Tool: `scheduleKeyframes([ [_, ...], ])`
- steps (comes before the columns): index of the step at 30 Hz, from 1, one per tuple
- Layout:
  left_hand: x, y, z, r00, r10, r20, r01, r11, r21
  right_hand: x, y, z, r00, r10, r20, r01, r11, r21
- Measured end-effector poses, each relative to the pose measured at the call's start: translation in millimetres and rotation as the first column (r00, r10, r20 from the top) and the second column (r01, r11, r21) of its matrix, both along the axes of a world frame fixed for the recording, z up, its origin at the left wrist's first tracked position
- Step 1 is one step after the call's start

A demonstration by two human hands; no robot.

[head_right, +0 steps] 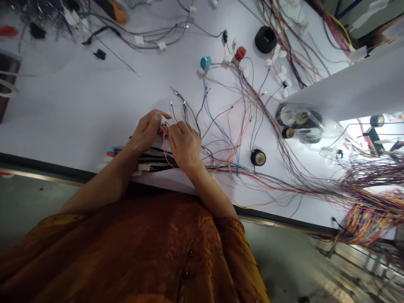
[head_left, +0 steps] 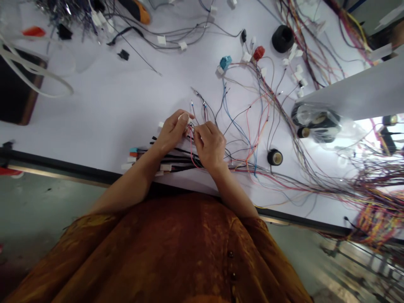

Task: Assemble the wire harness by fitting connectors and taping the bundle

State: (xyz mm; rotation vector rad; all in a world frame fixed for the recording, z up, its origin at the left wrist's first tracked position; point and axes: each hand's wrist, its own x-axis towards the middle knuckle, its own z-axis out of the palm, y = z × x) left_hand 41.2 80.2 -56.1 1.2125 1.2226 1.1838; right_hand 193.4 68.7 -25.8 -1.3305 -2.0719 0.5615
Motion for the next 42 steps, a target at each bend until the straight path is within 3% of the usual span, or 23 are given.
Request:
scheduleKeyframes([
  [9, -1.1, -1.6, -1.1, 0.999, -0.027, -0.017, 0.027, 1.000, 0.002, 3.4, -2.3, -9.4, 0.997, 0.013, 0.074, -0.014, 1.000, 0.019],
  [15, -1.0, -3.8, -2.2, 0.995, -0.047, -0.086, 0.048, 0.999, 0.016, 0.0, 0.9, -14.7, 0.999, 0.018, 0.033, -0.018, 1.000, -0.022],
  [23, 4.6, -3.6, 2.3, 0.994, 0.040, 0.101, -0.039, 0.999, -0.012, -1.8, 7.9, -13.7, 0.986, 0.016, -0.164, -0.033, 0.994, -0.103],
  [28, 1.7, 0.6, 1.6, 0.956, 0.147, 0.254, -0.106, 0.980, -0.167, 4.8, 17.6, -2.3, 0.955, 0.032, -0.296, -0.102, 0.969, -0.224],
  [33, 1.6, 7.9, 7.1, 0.870, 0.268, 0.413, -0.117, 0.928, -0.354, 14.2, 17.3, 3.9, 0.939, 0.048, -0.339, -0.199, 0.883, -0.425],
  [38, 1.3, 11.1, 6.9, 0.815, 0.344, 0.466, -0.101, 0.877, -0.470, 11.4, 13.1, -2.7, 0.916, 0.014, -0.400, -0.171, 0.917, -0.360],
  [42, -3.5, 13.1, 4.7, 0.781, 0.380, 0.497, -0.107, 0.864, -0.493, 28.9, 0.7, 3.0, 0.899, -0.101, -0.427, 0.013, 0.979, -0.204],
])
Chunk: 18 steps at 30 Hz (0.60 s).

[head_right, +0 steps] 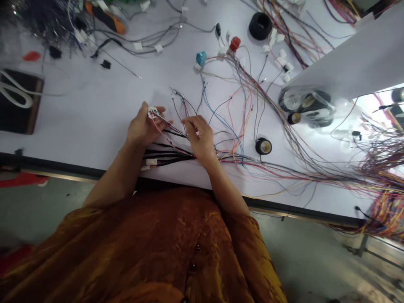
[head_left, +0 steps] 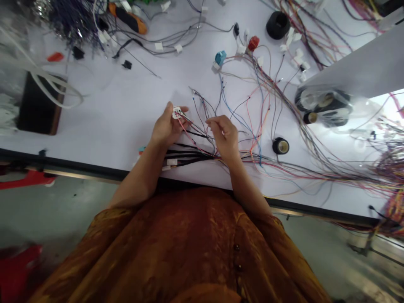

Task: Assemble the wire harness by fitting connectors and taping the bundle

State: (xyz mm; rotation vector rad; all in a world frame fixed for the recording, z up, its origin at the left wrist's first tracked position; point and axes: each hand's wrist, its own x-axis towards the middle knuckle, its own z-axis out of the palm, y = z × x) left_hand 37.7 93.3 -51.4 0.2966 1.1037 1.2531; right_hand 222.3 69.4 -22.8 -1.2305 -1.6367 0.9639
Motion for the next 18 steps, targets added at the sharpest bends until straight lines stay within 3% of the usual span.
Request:
scheduleKeyframes([
  [5, -2.7, 0.4, 5.1, 0.996, -0.012, 0.093, 0.011, 1.000, 0.008, 39.3, -23.0, -1.3, 0.997, -0.037, 0.065, 0.043, 0.993, -0.106],
  [11, -1.0, -0.7, 9.7, 0.997, -0.047, 0.068, 0.044, 0.998, 0.050, 40.1, -41.1, -10.3, 0.971, 0.120, 0.207, -0.032, 0.923, -0.383],
  [18, -0.5, 0.9, -3.9, 1.000, -0.016, -0.006, 0.017, 0.994, 0.107, 31.2, -41.9, -3.3, 0.985, -0.058, 0.160, 0.089, 0.978, -0.190],
])
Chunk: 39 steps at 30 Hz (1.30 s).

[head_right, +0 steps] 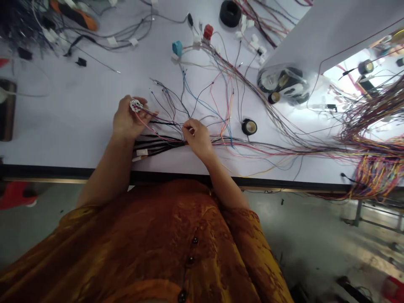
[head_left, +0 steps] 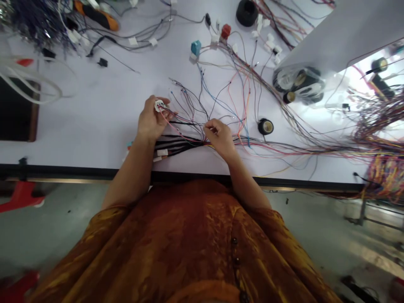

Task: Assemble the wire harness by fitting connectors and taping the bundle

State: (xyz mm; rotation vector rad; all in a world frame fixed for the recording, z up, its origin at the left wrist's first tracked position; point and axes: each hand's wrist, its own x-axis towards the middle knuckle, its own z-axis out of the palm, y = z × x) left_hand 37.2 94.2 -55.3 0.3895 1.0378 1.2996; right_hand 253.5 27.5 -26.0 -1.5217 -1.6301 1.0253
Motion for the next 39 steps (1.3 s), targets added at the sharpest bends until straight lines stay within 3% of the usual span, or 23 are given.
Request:
scheduleKeyframes([
  [3, -1.2, 0.6, -3.9, 0.998, -0.034, -0.053, 0.035, 0.999, 0.022, 3.1, 3.5, 0.7, 1.000, 0.007, -0.016, -0.008, 1.000, -0.018],
  [9, 1.5, -1.2, -0.2, 0.998, -0.010, -0.062, 0.011, 1.000, 0.015, -6.9, 31.8, -1.9, 0.991, 0.095, -0.090, -0.113, 0.968, -0.223],
  [12, 2.9, -2.3, 0.7, 0.997, -0.014, -0.076, 0.016, 1.000, 0.020, -15.2, 47.0, 2.0, 0.969, 0.225, -0.105, -0.246, 0.926, -0.286],
  [14, 2.4, -2.4, -0.2, 0.995, -0.024, -0.095, 0.028, 0.999, 0.035, -18.4, 54.7, 3.6, 0.932, 0.348, -0.095, -0.359, 0.867, -0.346],
  [16, 1.0, -2.2, -1.3, 0.995, -0.032, -0.097, 0.036, 0.998, 0.042, -19.1, 60.2, 3.4, 0.898, 0.439, -0.023, -0.415, 0.831, -0.369],
  [18, -0.3, -1.9, -1.4, 0.996, -0.032, -0.080, 0.035, 0.999, 0.033, -17.8, 63.4, 2.4, 0.882, 0.458, 0.112, -0.405, 0.857, -0.318],
  [20, -0.7, -1.8, -0.3, 0.997, -0.035, -0.068, 0.037, 0.999, 0.026, -16.6, 64.0, 2.7, 0.895, 0.397, 0.206, -0.354, 0.910, -0.215],
  [25, 2.4, -1.6, 3.0, 0.998, -0.045, -0.050, 0.046, 0.999, 0.020, -26.1, 55.3, 17.7, 0.992, 0.123, 0.035, -0.125, 0.989, 0.076],
  [27, 3.6, -1.5, 2.8, 0.999, -0.026, -0.033, 0.026, 1.000, 0.008, -32.4, 48.7, 29.2, 0.995, 0.088, 0.042, -0.095, 0.974, 0.204],
  [29, 4.0, -1.3, 2.0, 1.000, -0.010, -0.008, 0.011, 1.000, 0.010, -35.5, 42.2, 40.5, 0.984, 0.113, 0.140, -0.153, 0.934, 0.322],
  [32, 3.3, -1.0, 0.8, 1.000, -0.014, -0.003, 0.014, 1.000, 0.025, -29.3, 39.7, 48.5, 0.961, 0.055, 0.270, -0.165, 0.899, 0.406],
  [34, 2.5, -0.7, 0.7, 0.999, -0.022, -0.024, 0.023, 1.000, 0.019, -17.2, 45.7, 44.6, 0.973, 0.005, 0.230, -0.084, 0.939, 0.335],
  [36, 1.9, -0.3, 1.3, 0.999, -0.032, -0.043, 0.032, 0.999, 0.006, -0.5, 55.8, 35.8, 0.997, 0.031, 0.071, -0.039, 0.993, 0.109],
  [39, 2.1, -0.2, 3.2, 0.996, -0.066, -0.065, 0.066, 0.998, 0.001, 24.5, 69.4, 23.1, 0.963, 0.042, -0.266, -0.111, 0.962, -0.250],
])
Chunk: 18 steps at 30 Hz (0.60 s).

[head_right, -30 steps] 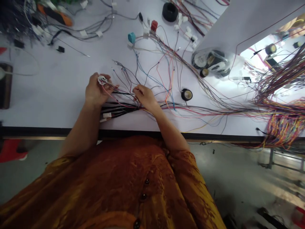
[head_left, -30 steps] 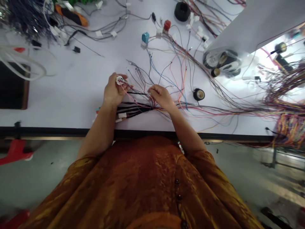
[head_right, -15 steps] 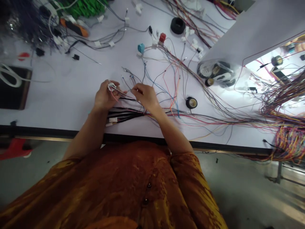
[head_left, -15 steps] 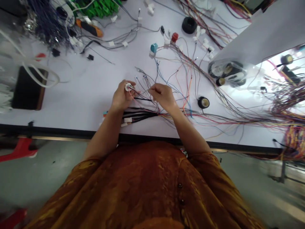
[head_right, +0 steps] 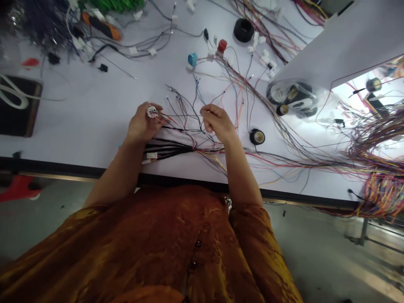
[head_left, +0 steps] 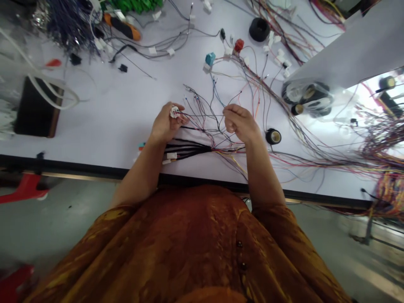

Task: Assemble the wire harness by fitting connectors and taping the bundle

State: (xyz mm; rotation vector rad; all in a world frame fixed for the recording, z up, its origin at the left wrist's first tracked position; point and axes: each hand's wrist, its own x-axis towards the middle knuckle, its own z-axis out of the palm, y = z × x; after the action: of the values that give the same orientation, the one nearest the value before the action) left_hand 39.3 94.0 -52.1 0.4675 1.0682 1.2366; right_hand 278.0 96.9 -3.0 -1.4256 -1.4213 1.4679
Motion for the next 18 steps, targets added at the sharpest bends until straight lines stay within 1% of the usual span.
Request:
scheduleKeyframes([
  [1, 0.2, -0.1, 0.7, 1.000, -0.011, -0.009, 0.011, 1.000, 0.002, 6.0, 2.6, -2.9, 0.995, -0.012, -0.098, 0.006, 0.998, -0.057],
  [2, 0.5, -0.2, 1.3, 1.000, -0.017, -0.018, 0.017, 1.000, 0.001, 10.0, 4.0, -5.1, 0.983, -0.026, -0.182, 0.012, 0.997, -0.076],
  [4, 0.5, -0.5, 1.7, 0.999, -0.010, -0.034, 0.009, 1.000, -0.005, 11.6, 3.4, -7.8, 0.955, -0.026, -0.294, 0.009, 0.998, -0.061],
  [5, 0.4, -0.6, 1.3, 0.999, -0.002, -0.040, 0.001, 1.000, -0.005, 9.3, 1.6, -8.4, 0.953, -0.004, -0.302, -0.013, 0.998, -0.053],
  [6, 0.2, -0.7, 0.6, 0.999, 0.005, -0.044, -0.005, 1.000, 0.000, 5.1, -1.1, -8.4, 0.962, 0.040, -0.271, -0.059, 0.996, -0.061],
  [8, -0.2, -1.1, -2.1, 0.999, 0.004, -0.046, -0.002, 1.000, 0.026, -7.3, -7.8, -5.2, 0.976, 0.136, -0.170, -0.156, 0.982, -0.110],
  [9, -0.3, -1.2, -3.8, 0.999, -0.003, -0.050, 0.005, 0.999, 0.043, -14.8, -11.2, -1.8, 0.975, 0.160, -0.153, -0.182, 0.973, -0.142],
  [10, -0.2, -1.4, -5.5, 0.998, -0.011, -0.058, 0.014, 0.998, 0.056, -22.4, -14.0, 2.7, 0.970, 0.169, -0.173, -0.199, 0.964, -0.178],
  [11, 0.0, -1.6, -7.2, 0.997, -0.018, -0.068, 0.022, 0.998, 0.062, -29.7, -15.9, 8.2, 0.960, 0.158, -0.230, -0.209, 0.954, -0.216],
  [13, 0.2, -1.8, -9.8, 0.996, -0.025, -0.084, 0.030, 0.998, 0.062, -40.5, -15.9, 20.3, 0.923, 0.097, -0.373, -0.208, 0.940, -0.272],
  [14, 0.2, -1.7, -10.8, 0.996, -0.026, -0.083, 0.031, 0.998, 0.060, -43.1, -14.1, 26.1, 0.908, 0.070, -0.414, -0.202, 0.937, -0.285],
  [15, 0.1, -1.5, -11.6, 0.997, -0.028, -0.074, 0.032, 0.998, 0.059, -43.5, -11.6, 31.4, 0.906, 0.051, -0.420, -0.184, 0.941, -0.284],
  [16, -0.2, -1.2, -12.2, 0.998, -0.032, -0.059, 0.035, 0.998, 0.057, -41.5, -8.7, 36.1, 0.921, 0.034, -0.388, -0.146, 0.954, -0.263],
  [17, -0.6, -0.7, -12.7, 0.999, -0.033, -0.043, 0.036, 0.998, 0.054, -37.5, -5.8, 40.6, 0.948, 0.018, -0.317, -0.089, 0.973, -0.213],
  [18, -1.0, -0.1, -13.2, 0.999, -0.032, -0.028, 0.034, 0.998, 0.051, -31.8, -3.4, 45.0, 0.977, 0.000, -0.214, -0.029, 0.991, -0.133],
])
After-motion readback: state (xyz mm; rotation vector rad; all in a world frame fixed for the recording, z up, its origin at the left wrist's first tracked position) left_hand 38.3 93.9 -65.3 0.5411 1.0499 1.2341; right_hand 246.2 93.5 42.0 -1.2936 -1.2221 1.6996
